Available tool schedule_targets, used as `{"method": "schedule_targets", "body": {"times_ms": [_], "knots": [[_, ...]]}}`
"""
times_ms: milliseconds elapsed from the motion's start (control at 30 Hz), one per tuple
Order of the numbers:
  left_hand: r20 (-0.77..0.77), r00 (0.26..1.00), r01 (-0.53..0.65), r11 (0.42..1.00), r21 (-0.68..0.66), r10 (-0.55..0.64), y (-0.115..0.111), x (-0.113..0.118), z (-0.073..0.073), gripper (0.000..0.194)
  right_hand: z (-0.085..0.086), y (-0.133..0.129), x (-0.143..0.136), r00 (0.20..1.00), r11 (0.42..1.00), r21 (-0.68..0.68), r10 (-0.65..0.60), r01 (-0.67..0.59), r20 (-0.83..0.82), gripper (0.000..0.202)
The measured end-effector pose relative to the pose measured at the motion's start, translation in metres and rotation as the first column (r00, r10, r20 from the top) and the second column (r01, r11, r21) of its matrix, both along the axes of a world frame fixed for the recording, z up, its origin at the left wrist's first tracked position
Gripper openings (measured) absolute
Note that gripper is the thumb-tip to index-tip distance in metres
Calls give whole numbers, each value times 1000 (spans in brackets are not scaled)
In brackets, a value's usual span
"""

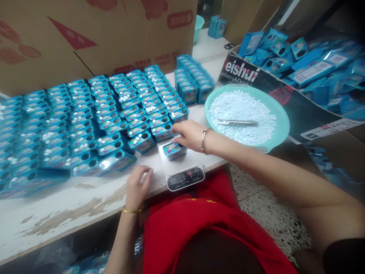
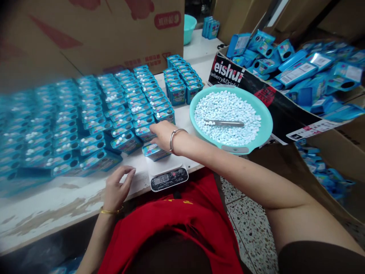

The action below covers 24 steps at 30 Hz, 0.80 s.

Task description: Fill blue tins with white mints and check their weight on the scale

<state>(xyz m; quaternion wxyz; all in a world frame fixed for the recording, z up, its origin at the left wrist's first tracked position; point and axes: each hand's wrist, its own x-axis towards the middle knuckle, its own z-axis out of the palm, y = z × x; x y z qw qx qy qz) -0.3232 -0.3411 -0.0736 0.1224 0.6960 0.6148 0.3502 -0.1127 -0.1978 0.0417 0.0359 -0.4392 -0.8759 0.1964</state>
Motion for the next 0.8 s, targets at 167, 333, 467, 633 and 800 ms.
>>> {"method": "schedule_targets", "body": {"times_ms": [167,333,467,633,800], "knots": [[-12,1000,-18,1000,6,18,-2,-3,0,12,9,9,22,994,992,114,-32,44,-107,22],[-18,999,-38,999,-14,38,-4,-9,-4,14,-5,42,112,910,899,187,-412,396,56,30],[-26,999,-35,999,-30,34,-3,-8,-5,15,-46,56,166,800,888,-46,-388,457,458,44],[-27,999,-19,1000,-15,19,2,-1,1,15,-70,41,168,803,861,-106,-412,498,431,60],[-30,1000,-9,1000,-13,9,5,5,7,15,-75,35,168,853,882,-46,-440,470,282,42]]}}
